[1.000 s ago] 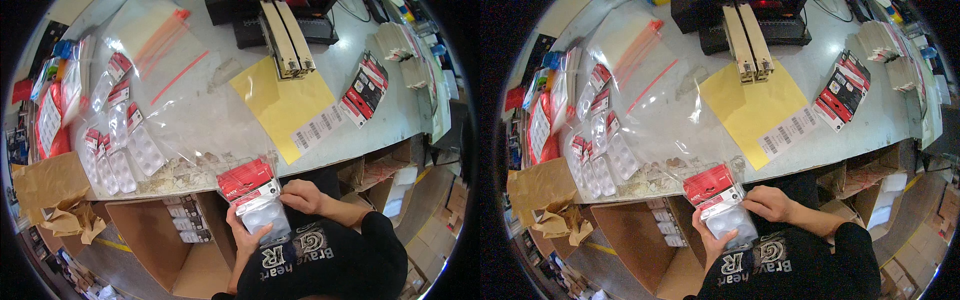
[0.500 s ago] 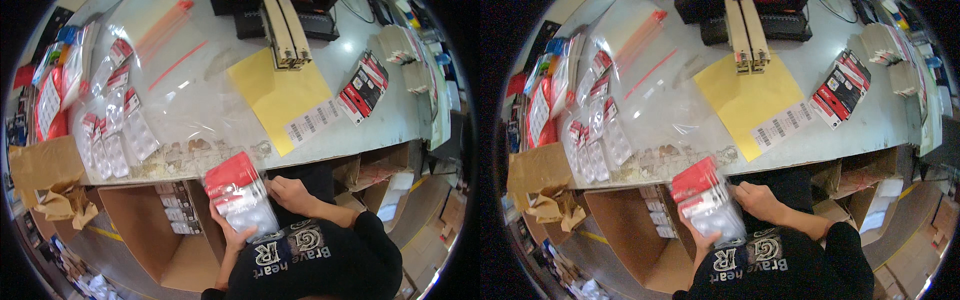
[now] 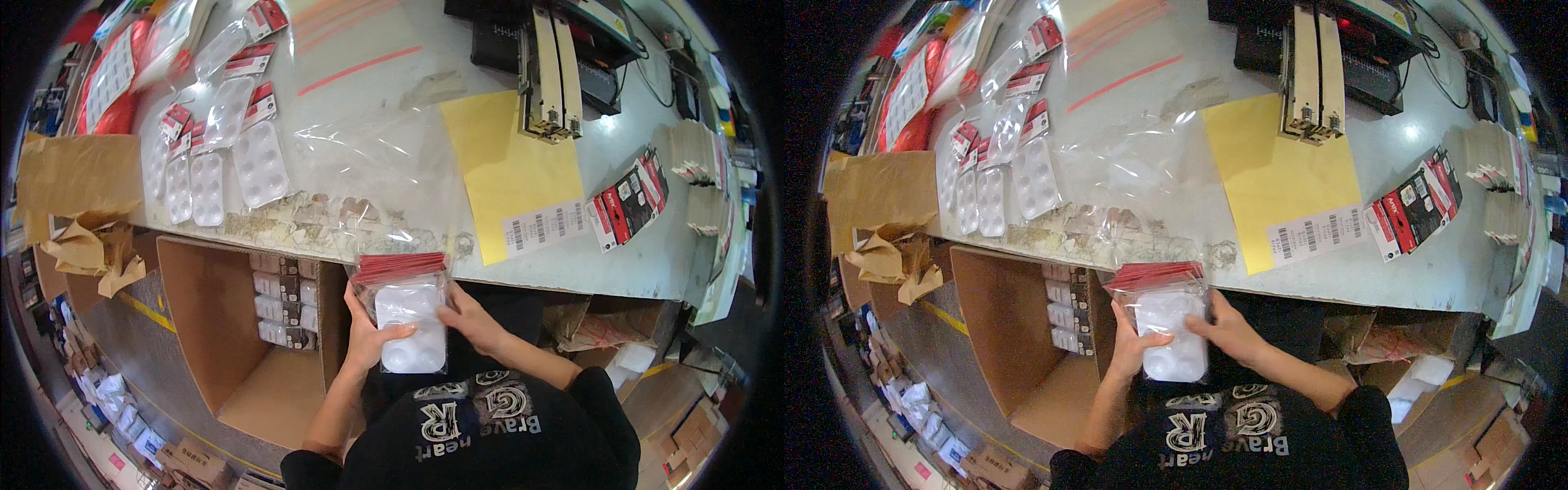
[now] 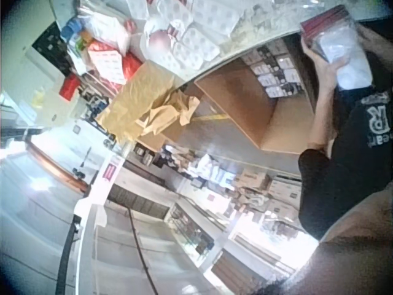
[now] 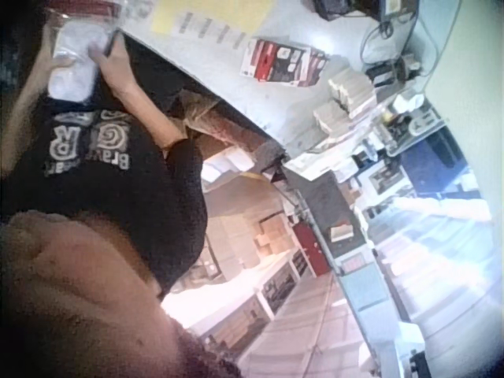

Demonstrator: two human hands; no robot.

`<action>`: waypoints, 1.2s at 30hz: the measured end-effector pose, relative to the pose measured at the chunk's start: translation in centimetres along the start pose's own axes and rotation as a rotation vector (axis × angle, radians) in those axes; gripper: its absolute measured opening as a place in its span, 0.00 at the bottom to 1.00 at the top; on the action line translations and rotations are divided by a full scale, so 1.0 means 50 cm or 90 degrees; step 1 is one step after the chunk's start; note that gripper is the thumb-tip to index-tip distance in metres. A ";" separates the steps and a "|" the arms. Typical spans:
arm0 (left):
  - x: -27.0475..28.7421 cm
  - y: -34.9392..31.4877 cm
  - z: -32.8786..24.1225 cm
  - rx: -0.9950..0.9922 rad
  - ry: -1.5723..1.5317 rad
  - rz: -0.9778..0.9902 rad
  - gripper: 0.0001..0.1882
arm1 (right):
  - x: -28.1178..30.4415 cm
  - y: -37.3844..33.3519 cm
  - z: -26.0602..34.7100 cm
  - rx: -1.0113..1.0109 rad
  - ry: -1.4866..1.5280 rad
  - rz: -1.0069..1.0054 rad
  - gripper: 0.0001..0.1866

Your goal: The person repeatedly picks plastic mixing palettes and red header cards, inserts the palettes into clear plastic bags, and seals them using a heat-sealing machine. The sealed packages are stacked on the table and placed into a cardboard box.

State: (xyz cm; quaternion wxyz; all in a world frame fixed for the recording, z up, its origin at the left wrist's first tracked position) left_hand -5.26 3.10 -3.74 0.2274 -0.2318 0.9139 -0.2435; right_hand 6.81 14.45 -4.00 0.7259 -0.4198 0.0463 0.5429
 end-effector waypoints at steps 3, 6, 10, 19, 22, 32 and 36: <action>0.002 -0.011 0.009 -0.001 0.036 0.017 0.59 | -0.034 0.030 0.001 0.094 0.056 0.039 0.44; -0.008 -0.034 0.025 -0.005 0.141 0.095 0.50 | -0.044 0.023 -0.027 0.018 0.012 0.074 0.51; -0.020 -0.099 0.078 0.013 0.094 0.170 0.52 | -0.042 -0.004 -0.055 -0.014 -0.043 0.122 0.56; -0.060 -0.133 -0.058 -0.262 0.318 -0.032 0.59 | -0.008 -0.057 -0.032 0.088 -0.053 0.139 0.53; -0.116 -0.051 -0.149 -0.403 -0.023 -0.010 0.62 | 0.014 -0.062 0.082 0.326 0.082 0.038 0.53; -0.284 0.001 -0.276 -0.583 -0.133 0.175 0.69 | -0.072 -0.163 0.351 0.695 0.054 0.004 0.58; -0.285 0.013 -0.281 -0.599 -0.206 0.221 0.66 | -0.017 -0.167 0.334 0.685 -0.040 0.034 0.56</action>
Point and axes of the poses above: each hand's wrist, its own y-axis towards the middle knuckle, its own x-axis out of the back of the hand, z = x × y, the point moved 7 cm from there along y, towards the middle knuckle, and after that the axes turned 13 degrees about z, right-handed, at the moved point
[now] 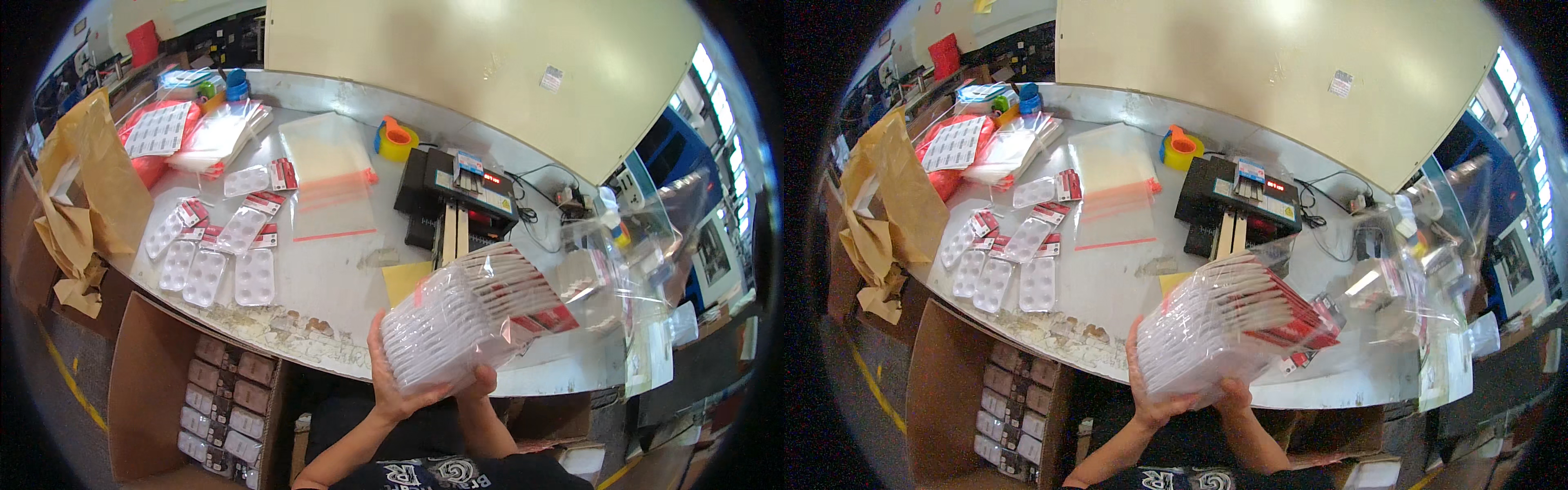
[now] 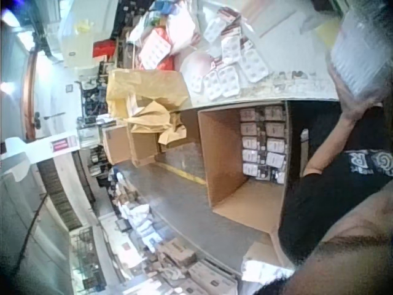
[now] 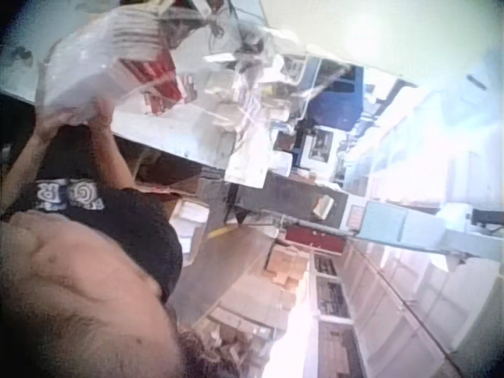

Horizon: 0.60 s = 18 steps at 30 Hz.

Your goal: The person repeatedly picks plastic mixing palettes and red header cards, inserts the palettes into clear plastic bags, and seals them using a heat-sealing machine. The sealed packages are stacked on the table and placed into a cardboard box.

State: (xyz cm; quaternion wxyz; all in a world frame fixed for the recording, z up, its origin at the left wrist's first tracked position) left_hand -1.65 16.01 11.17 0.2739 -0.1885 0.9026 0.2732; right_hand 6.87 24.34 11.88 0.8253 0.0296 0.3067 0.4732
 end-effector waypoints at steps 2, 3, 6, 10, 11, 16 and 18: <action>-0.012 0.011 -0.011 -0.045 0.121 0.083 0.66 | 0.033 -0.023 0.000 -0.016 -0.033 -0.018 0.54; -0.026 0.017 -0.017 -0.068 0.284 0.152 0.66 | 0.057 -0.037 -0.003 -0.048 -0.049 -0.074 0.54; -0.027 0.032 -0.015 -0.134 0.246 0.133 0.66 | 0.097 -0.062 -0.007 -0.101 -0.073 -0.116 0.51; -0.001 0.037 -0.007 -0.189 0.063 0.042 0.65 | 0.117 -0.037 0.012 -0.010 -0.067 0.015 0.43; 0.008 0.036 -0.004 -0.181 0.045 0.008 0.65 | 0.124 -0.029 0.023 0.033 -0.041 0.037 0.41; 0.025 0.026 -0.010 -0.168 0.008 -0.037 0.63 | 0.126 -0.009 0.068 0.170 -0.066 0.094 0.33; 0.026 0.027 -0.019 -0.180 0.025 -0.049 0.63 | 0.125 -0.012 0.056 0.168 -0.135 0.007 0.35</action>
Point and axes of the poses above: each hand's wrist, its own y-axis towards the middle knuckle, its own x-axis out of the back of the hand, z = x × y, the point moved 7 cm from there along y, towards the middle knuckle, and after that the axes turned 13 degrees about z, right-handed, at the moved point
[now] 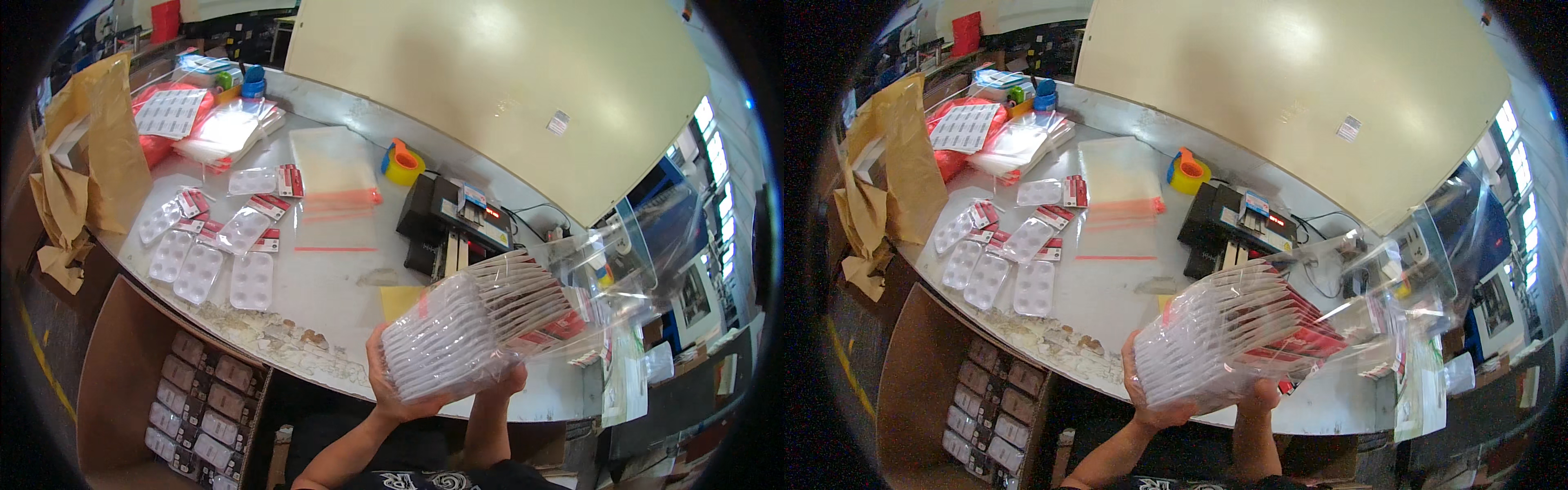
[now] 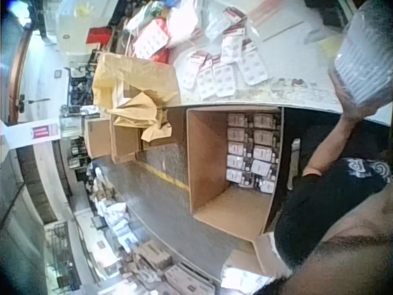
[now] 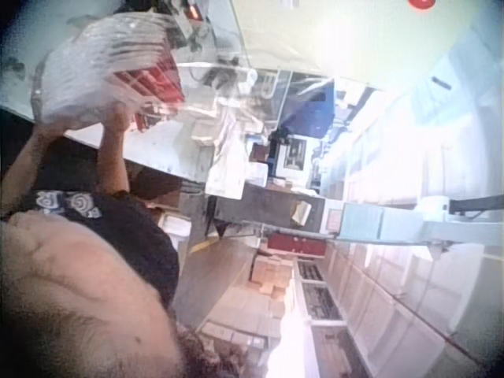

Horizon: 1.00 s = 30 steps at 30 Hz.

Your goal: The person repeatedly picks plastic mixing palettes and red header cards, inserts the palettes into clear plastic bags, and seals them using a heat-sealing machine. The sealed packages are stacked on the table and placed into a cardboard box.

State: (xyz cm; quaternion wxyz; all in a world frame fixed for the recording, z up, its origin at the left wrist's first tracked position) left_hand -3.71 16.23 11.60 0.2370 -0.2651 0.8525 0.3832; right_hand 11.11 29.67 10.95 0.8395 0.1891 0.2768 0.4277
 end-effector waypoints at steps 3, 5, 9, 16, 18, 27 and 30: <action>0.001 0.007 -0.017 -0.035 0.089 0.007 0.61 | -0.014 -0.036 -0.049 -0.051 0.012 -0.141 0.40; 0.012 0.008 -0.015 -0.025 0.059 -0.011 0.60 | -0.037 -0.038 -0.057 -0.023 0.029 -0.060 0.43; 0.026 0.003 -0.001 0.009 0.031 -0.026 0.60 | -0.024 -0.032 -0.082 -0.188 0.020 -0.012 0.44; 0.073 -0.016 0.016 0.011 0.105 -0.106 0.60 | -0.139 -0.034 -0.122 -0.299 0.024 -0.054 0.38; 0.090 -0.028 0.027 0.057 0.064 -0.145 0.61 | -0.161 0.020 -0.098 -0.270 0.022 -0.006 0.34; 0.123 -0.035 0.057 0.065 -0.006 -0.196 0.55 | -0.184 -0.009 -0.172 -0.408 0.085 -0.118 0.34; 0.130 -0.043 0.044 0.025 0.050 -0.195 0.51 | -0.167 0.007 -0.168 -0.314 0.149 -0.021 0.34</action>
Point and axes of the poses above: each hand's wrist, its own y-axis towards the middle knuckle, its own x-axis out of the back of the hand, z = x × y, the point moved 7 cm from there along y, towards the middle knuckle, and after that the axes turned 13 degrees about z, right-handed, at the moved point
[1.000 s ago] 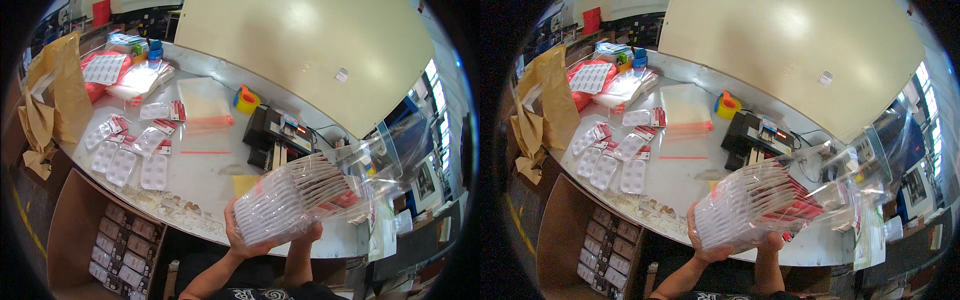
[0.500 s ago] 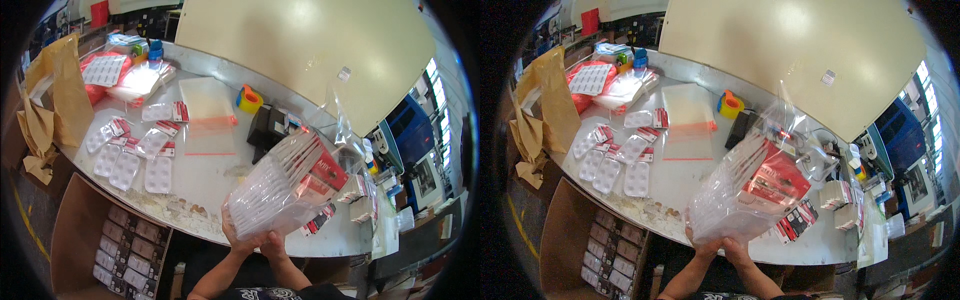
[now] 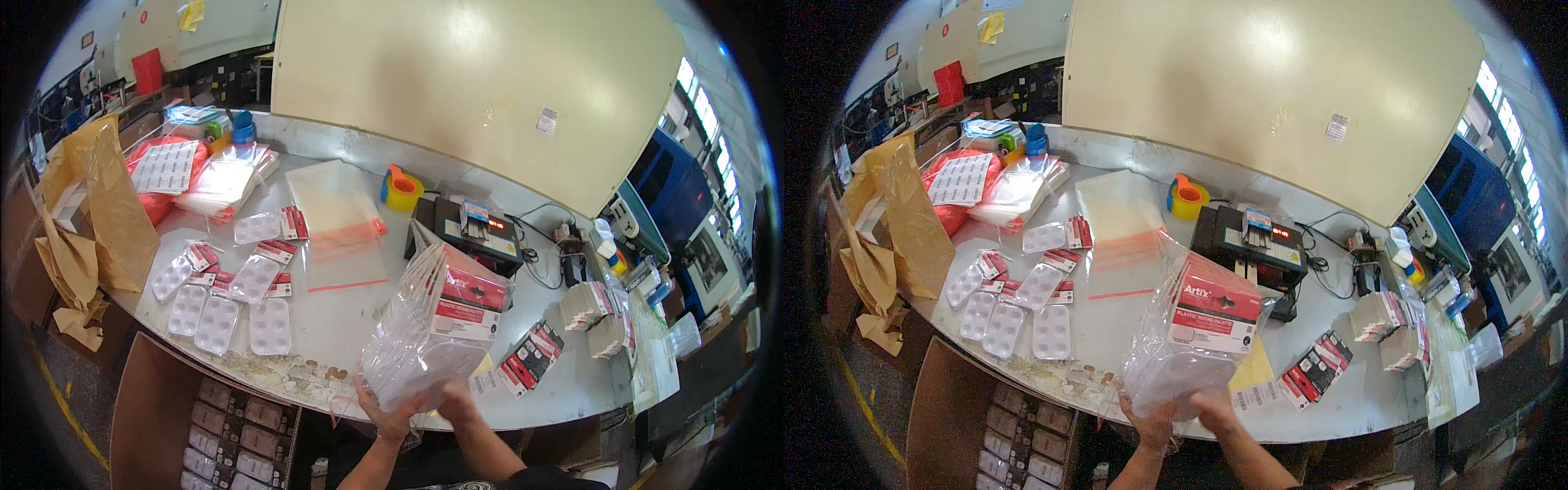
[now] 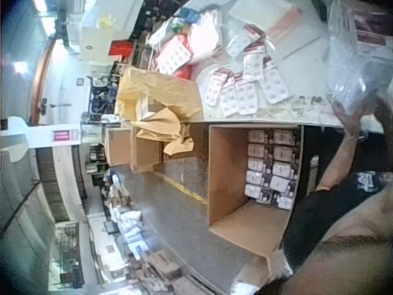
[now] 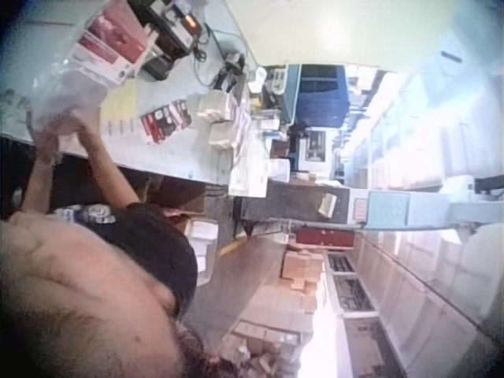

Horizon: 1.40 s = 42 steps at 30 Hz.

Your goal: The person repeatedly picks plastic mixing palettes and red header cards, inserts the palettes into clear plastic bags, and seals them using a heat-sealing machine. The sealed packages are stacked on the table and placed into a cardboard box.

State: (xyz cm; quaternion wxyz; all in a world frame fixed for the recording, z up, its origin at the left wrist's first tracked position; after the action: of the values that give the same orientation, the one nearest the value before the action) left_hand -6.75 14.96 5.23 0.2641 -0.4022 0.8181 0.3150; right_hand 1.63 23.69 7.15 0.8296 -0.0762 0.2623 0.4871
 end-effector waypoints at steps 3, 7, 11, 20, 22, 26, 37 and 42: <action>0.000 -0.016 -0.002 0.029 -0.010 0.012 0.48 | 0.009 0.004 0.001 -0.022 0.144 -0.021 0.35; 0.034 -0.031 0.041 0.178 -0.149 -0.059 0.40 | -0.017 -0.010 -0.060 -0.084 -0.045 -0.093 0.36; 0.106 -0.033 0.102 0.299 -0.190 -0.175 0.25 | -0.018 -0.017 -0.134 -0.175 -0.209 -0.106 0.34; 0.049 -0.144 -0.015 0.685 0.151 0.067 0.19 | 0.044 -0.040 -0.114 -0.181 -0.109 -0.097 0.36; 0.038 -0.137 -0.090 0.634 0.434 0.200 0.12 | 0.062 -0.067 -0.087 -0.232 -0.332 -0.060 0.37; 0.030 -0.062 -0.179 0.217 1.073 0.216 0.18 | 0.076 -0.134 -0.016 -0.273 -0.645 -0.035 0.20; 0.128 -0.060 -0.118 0.487 0.794 0.285 0.07 | -0.079 -0.112 -0.030 -0.049 -0.785 0.136 0.07; 0.138 -0.060 -0.106 0.530 0.741 0.293 0.07 | -0.099 -0.092 -0.091 0.008 -0.814 0.139 0.09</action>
State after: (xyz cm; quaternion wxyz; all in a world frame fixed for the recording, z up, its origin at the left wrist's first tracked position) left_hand -8.95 6.26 3.10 -0.1536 -0.1896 0.9405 -0.2365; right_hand 1.98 15.78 5.21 0.7683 0.2611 -0.2745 0.5159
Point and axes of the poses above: each hand's wrist, its own y-axis towards the middle knuckle, its own x-axis out of the back of the hand, z = x × y, the point moved 7 cm from there along y, towards the middle knuckle, and after that the axes turned 13 degrees about z, right-handed, at the moved point
